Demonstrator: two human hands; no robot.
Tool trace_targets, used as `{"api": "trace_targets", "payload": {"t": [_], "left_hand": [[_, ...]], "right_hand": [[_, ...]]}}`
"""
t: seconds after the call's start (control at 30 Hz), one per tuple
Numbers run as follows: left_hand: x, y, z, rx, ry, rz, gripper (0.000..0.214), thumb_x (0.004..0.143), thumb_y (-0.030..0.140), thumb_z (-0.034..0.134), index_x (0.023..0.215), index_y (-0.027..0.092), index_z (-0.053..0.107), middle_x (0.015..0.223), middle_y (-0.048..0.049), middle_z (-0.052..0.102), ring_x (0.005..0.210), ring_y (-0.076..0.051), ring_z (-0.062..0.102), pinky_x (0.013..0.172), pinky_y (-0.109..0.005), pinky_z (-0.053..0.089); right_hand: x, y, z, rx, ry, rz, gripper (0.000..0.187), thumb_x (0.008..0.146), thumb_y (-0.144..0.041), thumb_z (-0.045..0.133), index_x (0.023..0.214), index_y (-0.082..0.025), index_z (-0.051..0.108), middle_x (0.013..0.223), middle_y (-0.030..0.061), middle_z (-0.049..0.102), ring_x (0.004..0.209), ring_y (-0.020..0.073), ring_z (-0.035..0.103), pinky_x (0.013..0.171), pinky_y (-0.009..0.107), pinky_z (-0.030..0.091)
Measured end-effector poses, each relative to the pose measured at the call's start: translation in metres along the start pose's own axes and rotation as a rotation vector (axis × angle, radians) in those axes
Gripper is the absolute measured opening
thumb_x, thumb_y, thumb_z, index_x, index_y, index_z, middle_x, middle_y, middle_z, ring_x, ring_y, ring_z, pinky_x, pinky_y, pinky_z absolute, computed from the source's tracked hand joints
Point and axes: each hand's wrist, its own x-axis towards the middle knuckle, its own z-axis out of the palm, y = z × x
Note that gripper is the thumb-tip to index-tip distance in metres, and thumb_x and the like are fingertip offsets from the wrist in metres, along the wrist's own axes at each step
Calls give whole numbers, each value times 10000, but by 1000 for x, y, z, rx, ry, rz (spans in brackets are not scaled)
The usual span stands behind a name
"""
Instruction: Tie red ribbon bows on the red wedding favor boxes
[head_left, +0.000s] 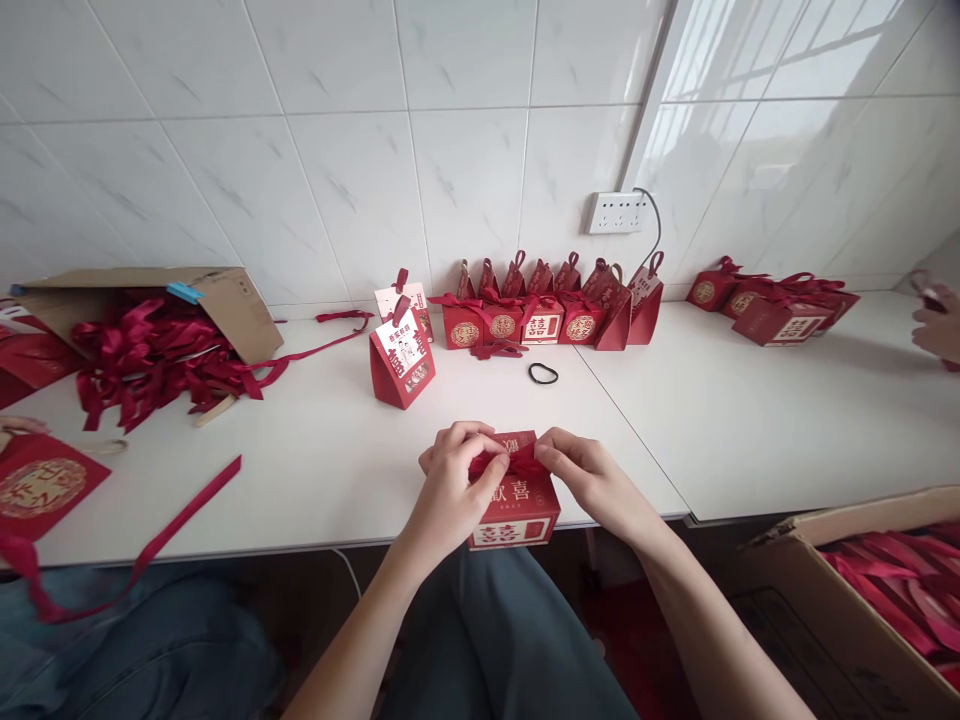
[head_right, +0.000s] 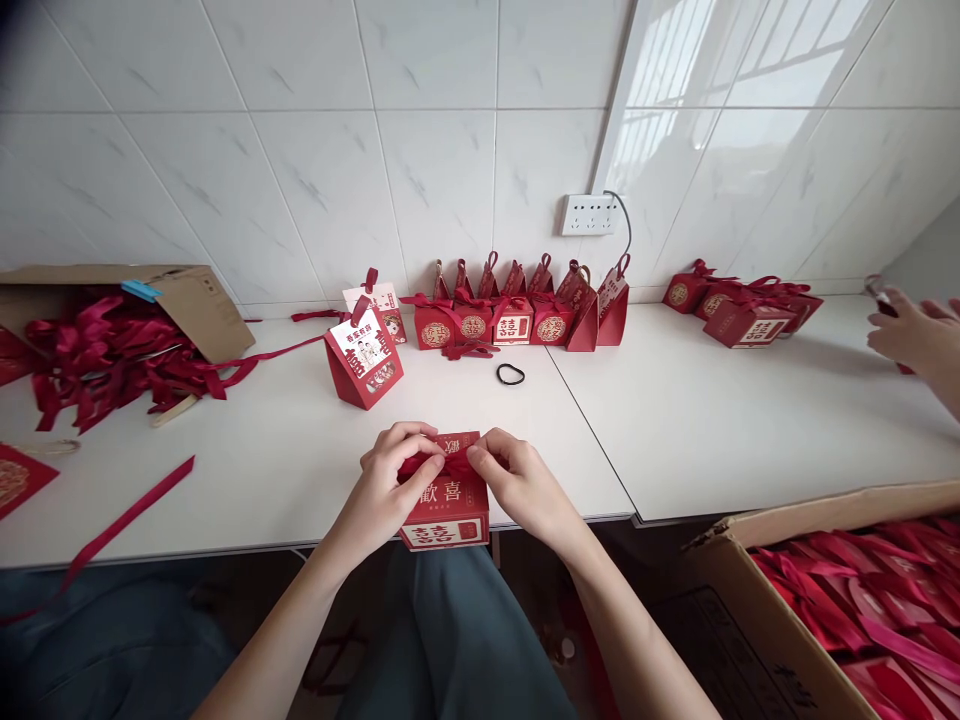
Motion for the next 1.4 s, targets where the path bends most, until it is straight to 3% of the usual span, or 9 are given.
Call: {"api": "trace_targets", "payload": {"t": [0.27, 0.57, 0.77, 0.9, 1.03, 1.13, 1.23, 1.3, 1.4], "left_hand": [[0, 0, 1, 5, -14, -10, 131, 861, 277, 503, 806, 249, 618, 1064, -9, 581, 1126, -230, 497, 995, -429, 302], [0, 1, 0, -3, -19, -14, 136, 865, 288, 499, 808, 258, 619, 1071, -9, 576, 1127, -228, 492, 997, -439, 294], [0, 1, 1, -2, -23, -25, 129, 862, 283, 496, 813, 257, 612, 1079, -13, 576, 1129, -231, 490, 1000, -457, 289], [-2, 0, -1, -52, -24, 2, 129, 862, 294, 500, 822, 247, 614, 1068, -26, 584, 1111, -223, 502, 986, -415, 330], [-8, -6, -7, -228, 172, 48, 205, 859, 343, 505, 1032, 248, 562, 1154, -45, 567, 1108, -205, 511, 936, -333, 383], [-13, -12, -14, -283, 360, -76, 199, 832, 399, 522, 927, 224, 539, 947, -25, 593, 919, -183, 561, 808, -285, 416], [-17, -17, -18, -254, 219, -217, 295, 835, 480, 480, 712, 212, 482, 662, 23, 489, 656, -145, 493, 643, -257, 389], [-17, -17, -18, -243, 107, -239, 371, 841, 518, 449, 639, 207, 442, 603, 30, 436, 601, -136, 435, 591, -249, 357], [-17, -15, -15, -301, 57, -247, 393, 834, 516, 468, 607, 201, 409, 587, 32, 414, 586, -129, 399, 570, -242, 337]], "right_hand": [[0, 3, -1, -85, -80, -103, 145, 757, -322, 647, 695, -204, 591, 818, 3, 501, 699, 135, 449, 661, 283, 373], [6, 4, -11, -71, -49, -65, 366, 669, -456, 725, 642, -199, 465, 719, -23, 447, 659, 131, 375, 613, 269, 334], [7, 2, -3, -54, -68, -97, 313, 706, -277, 699, 693, -212, 393, 666, -55, 425, 614, 109, 360, 561, 238, 323], [0, -3, -10, -153, -58, -117, 255, 717, -262, 703, 785, -217, 462, 724, -38, 473, 626, 115, 393, 579, 240, 360], [-14, -1, -18, -130, 74, -128, 434, 735, -485, 684, 1021, -227, 484, 893, 20, 533, 624, 123, 433, 577, 261, 400], [-23, 3, -12, -125, 177, -36, 421, 816, -627, 491, 792, -207, 474, 665, -17, 442, 552, 119, 363, 499, 251, 329], [-27, 3, 2, -173, 196, 69, 529, 850, -688, 325, 622, -211, 359, 557, -41, 301, 515, 111, 259, 460, 250, 242], [-27, 1, 11, -161, 211, 93, 537, 865, -682, 280, 614, -210, 331, 558, -36, 307, 523, 114, 266, 470, 252, 241], [-25, 0, 20, -107, 207, 123, 507, 871, -652, 325, 628, -208, 354, 572, -28, 371, 537, 121, 334, 492, 252, 271]]}}
